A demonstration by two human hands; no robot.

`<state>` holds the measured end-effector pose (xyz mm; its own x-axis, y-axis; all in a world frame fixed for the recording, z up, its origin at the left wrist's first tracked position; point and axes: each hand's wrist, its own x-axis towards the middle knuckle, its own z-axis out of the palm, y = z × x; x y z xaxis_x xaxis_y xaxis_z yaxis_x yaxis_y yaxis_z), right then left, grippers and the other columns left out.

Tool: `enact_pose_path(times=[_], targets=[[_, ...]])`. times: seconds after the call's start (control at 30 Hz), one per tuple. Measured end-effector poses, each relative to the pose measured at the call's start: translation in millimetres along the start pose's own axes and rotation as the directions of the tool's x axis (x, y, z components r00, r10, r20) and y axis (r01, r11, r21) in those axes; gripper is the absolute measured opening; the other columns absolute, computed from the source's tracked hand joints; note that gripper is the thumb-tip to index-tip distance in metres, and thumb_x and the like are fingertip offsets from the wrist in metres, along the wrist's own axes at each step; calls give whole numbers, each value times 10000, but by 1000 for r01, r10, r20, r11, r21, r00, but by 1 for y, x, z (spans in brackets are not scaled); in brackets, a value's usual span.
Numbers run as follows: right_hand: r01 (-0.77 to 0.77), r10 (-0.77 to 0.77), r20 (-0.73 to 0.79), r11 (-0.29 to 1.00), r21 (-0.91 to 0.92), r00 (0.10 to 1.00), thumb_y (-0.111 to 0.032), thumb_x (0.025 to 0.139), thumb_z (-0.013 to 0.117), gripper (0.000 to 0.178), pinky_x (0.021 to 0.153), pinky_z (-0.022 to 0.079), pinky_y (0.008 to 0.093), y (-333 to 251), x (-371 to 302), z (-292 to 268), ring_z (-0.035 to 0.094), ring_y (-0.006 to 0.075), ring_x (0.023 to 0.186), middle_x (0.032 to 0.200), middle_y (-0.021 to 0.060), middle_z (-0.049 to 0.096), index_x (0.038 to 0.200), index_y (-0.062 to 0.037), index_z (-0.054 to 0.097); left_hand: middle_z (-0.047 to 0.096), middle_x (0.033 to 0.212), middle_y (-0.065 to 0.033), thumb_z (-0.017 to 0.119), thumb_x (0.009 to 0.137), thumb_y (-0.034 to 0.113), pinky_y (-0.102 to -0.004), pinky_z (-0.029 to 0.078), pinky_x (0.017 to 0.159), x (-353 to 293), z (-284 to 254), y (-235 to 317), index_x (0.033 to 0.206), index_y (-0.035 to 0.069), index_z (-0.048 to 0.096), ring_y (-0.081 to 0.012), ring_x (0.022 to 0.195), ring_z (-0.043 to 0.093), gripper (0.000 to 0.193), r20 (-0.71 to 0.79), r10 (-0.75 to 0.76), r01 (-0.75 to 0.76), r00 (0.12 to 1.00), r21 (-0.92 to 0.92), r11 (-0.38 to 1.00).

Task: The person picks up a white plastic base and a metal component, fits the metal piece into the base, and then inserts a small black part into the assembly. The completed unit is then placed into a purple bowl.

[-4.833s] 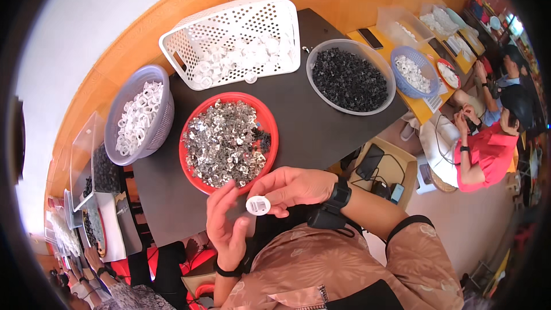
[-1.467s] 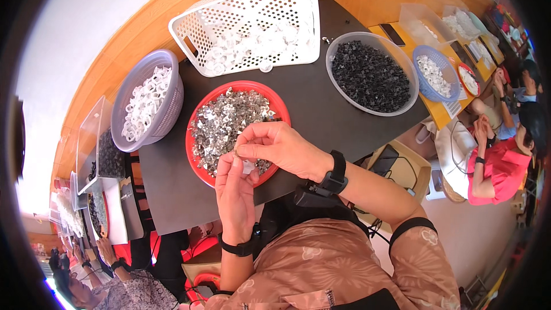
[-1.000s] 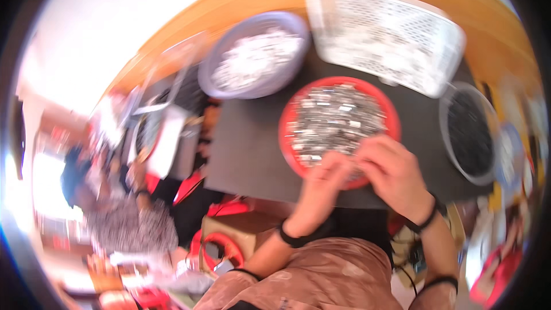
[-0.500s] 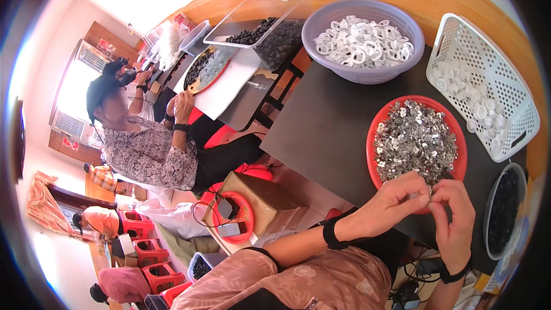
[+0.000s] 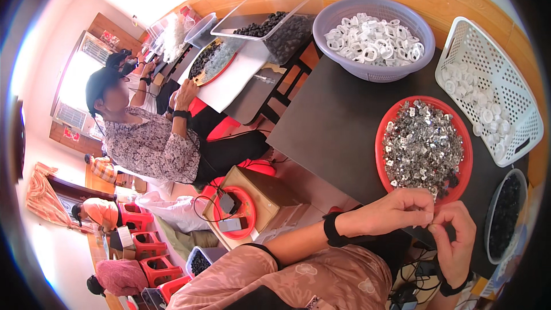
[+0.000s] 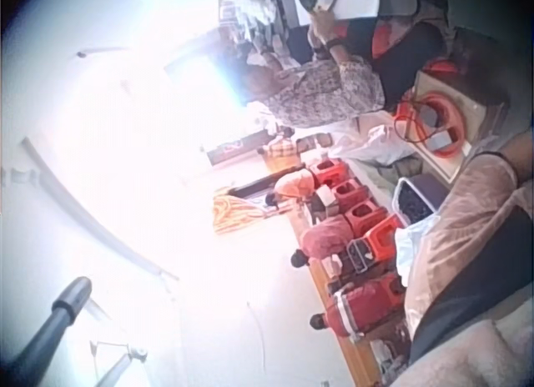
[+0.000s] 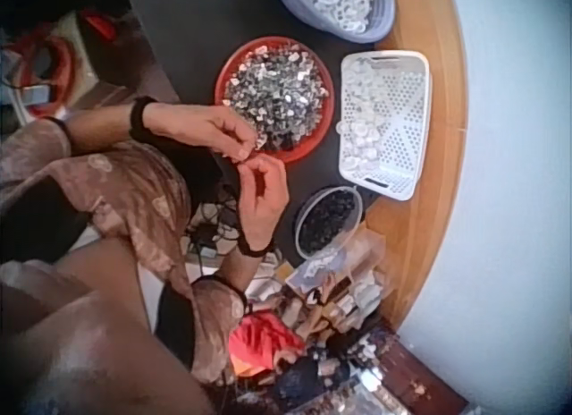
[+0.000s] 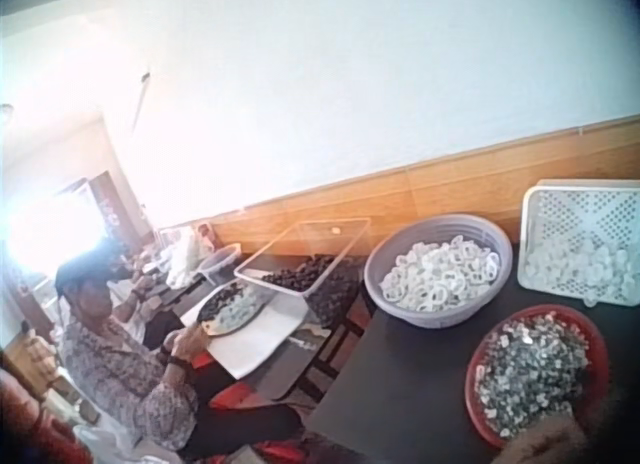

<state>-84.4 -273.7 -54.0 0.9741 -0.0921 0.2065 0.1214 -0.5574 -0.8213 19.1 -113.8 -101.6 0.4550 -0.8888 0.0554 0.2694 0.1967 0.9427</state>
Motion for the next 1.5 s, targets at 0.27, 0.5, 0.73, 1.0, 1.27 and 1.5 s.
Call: enact_pose_path(times=[0.27, 0.5, 0.73, 1.0, 1.27, 1.5], targets=[[-224, 205, 92, 919, 325, 974, 13, 844, 521, 36, 546, 370, 192, 14, -42, -2, 459, 66, 621, 827, 47, 493, 830, -15, 503, 496, 778, 7, 574, 887, 151, -238, 391, 636, 0, 19, -15, 773, 31, 561, -66, 729, 481, 166, 147, -16, 25, 989, -64, 998], [-160, 149, 59, 901, 404, 987, 33, 950, 453, 92, 594, 342, 199, 12, -78, 14, 420, 76, 663, 901, 45, 490, 912, -20, 518, 512, 750, -10, 585, 889, 149, -233, 400, 606, -19, 34, -15, 792, 10, 566, -63, 675, 497, 170, 200, -35, 51, 979, -78, 996], [-82, 170, -186, 910, 406, 968, -76, 923, 505, 70, 498, 306, 193, 20, -59, 30, 401, 43, 575, 765, -1, 439, 861, -45, 501, 538, 882, 25, 572, 924, 129, -222, 453, 724, -10, 16, -12, 918, 43, 596, -51, 829, 520, 88, -2, -18, 18, 1000, -17, 1000], [86, -30, -250, 973, 214, 968, 0, 867, 582, 70, 626, 430, 256, 1, 18, 11, 535, 138, 712, 816, 63, 522, 934, -11, 565, 562, 1245, -129, 529, 930, 43, -326, 427, 964, 1, -6, -6, 1342, 15, 433, -170, 1116, 543, 424, -311, 130, -219, 942, -273, 937], [99, -106, -377, 994, -40, 920, -41, 875, 581, 49, 621, 467, 349, 9, 14, 18, 580, 292, 734, 839, 96, 540, 923, -39, 568, 534, 1295, -147, 598, 907, 55, -342, 420, 1035, 4, 3, -17, 1332, -17, 442, -201, 1164, 542, 458, -301, 69, -180, 951, -358, 916], [182, -236, -304, 964, -196, 923, -25, 792, 597, 137, 609, 458, 355, 11, 18, 32, 574, 273, 725, 880, 64, 525, 921, -68, 581, 573, 1223, -120, 605, 908, 63, -339, 446, 1002, -2, -2, -19, 1321, -13, 442, -186, 1132, 559, 451, -299, 107, -225, 948, -395, 891]])
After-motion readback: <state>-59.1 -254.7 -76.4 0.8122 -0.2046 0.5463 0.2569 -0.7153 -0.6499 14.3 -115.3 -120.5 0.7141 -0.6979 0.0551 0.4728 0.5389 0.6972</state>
